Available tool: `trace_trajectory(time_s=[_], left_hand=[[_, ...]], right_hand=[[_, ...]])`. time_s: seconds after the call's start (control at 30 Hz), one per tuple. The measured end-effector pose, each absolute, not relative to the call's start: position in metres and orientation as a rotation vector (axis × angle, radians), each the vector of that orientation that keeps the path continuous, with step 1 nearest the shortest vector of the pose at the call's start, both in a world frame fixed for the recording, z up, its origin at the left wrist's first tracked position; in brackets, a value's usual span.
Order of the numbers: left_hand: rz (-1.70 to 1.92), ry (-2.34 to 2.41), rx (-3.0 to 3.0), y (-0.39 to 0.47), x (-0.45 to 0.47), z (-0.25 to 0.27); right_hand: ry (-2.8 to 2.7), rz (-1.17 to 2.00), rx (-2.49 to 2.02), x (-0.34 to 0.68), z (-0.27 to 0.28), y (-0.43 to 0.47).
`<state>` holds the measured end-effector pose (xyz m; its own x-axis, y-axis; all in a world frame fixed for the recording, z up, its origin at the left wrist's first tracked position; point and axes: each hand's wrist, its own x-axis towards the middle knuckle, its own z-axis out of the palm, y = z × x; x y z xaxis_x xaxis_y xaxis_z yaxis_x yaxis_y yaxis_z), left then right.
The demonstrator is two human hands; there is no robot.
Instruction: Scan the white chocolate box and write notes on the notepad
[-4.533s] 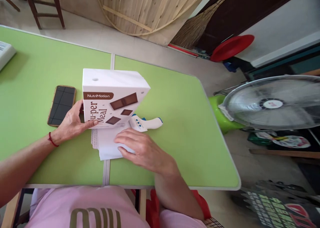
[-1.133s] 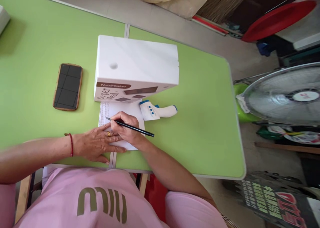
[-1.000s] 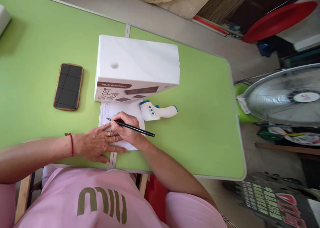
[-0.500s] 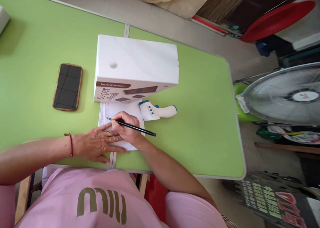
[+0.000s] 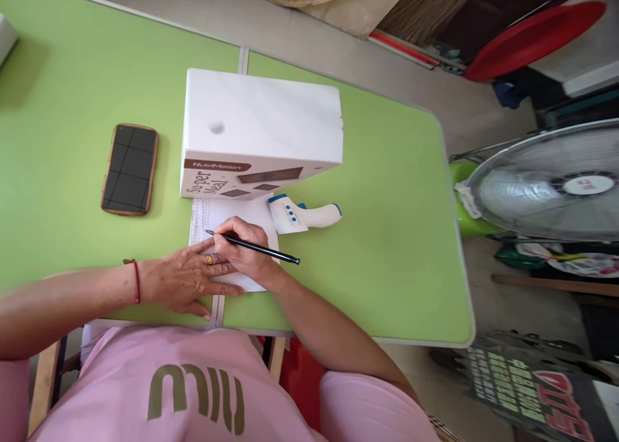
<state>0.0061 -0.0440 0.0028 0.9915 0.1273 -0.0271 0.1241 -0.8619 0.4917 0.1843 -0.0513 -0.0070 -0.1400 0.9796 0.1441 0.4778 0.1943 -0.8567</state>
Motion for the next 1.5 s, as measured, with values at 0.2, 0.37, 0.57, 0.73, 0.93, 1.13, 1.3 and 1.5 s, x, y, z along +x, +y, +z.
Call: trace_trajectory(time_s=[0.2,0.37,0.57,0.73,0.93,1.13,1.3,1.5], left_hand=[[-0.007,0.177,2.606,-0.0432,0.0063,0.0027],[-0.041,0.186,2.6,-0.0432,0.0071,0.0042],[-0.052,0.164,2.598,-0.0424,0.0071,0.0047],[-0.011,0.17,2.605,-0.0417,0.0067,0.0038],[0.003,0.155,2.596,-0.0415,0.0063,0.002],[-0.014,0.179,2.591,-0.0418,0.007,0.0028],[-0.021,0.17,2.585,-0.0415,0.0068,0.0032],[-0.043,0.158,2.58,-0.0404,0.0065,0.0045]], right_hand=[[-1.724,0.834,-1.344,0.1845,-0.0085,-0.0507],[-1.727,0.807,-1.391,0.1845,-0.0103,-0.05],[-1.756,0.795,-1.35,0.185,-0.0093,-0.051],[-1.756,0.803,-1.345,0.1861,-0.0081,-0.0511],[-1.748,0.74,-1.361,0.1877,-0.009,-0.051],[-1.735,0.737,-1.388,0.1859,-0.0096,-0.0515],[-1.755,0.8,-1.382,0.1868,-0.0055,-0.0514],[-1.727,0.775,-1.319,0.1875,-0.0062,-0.0505]])
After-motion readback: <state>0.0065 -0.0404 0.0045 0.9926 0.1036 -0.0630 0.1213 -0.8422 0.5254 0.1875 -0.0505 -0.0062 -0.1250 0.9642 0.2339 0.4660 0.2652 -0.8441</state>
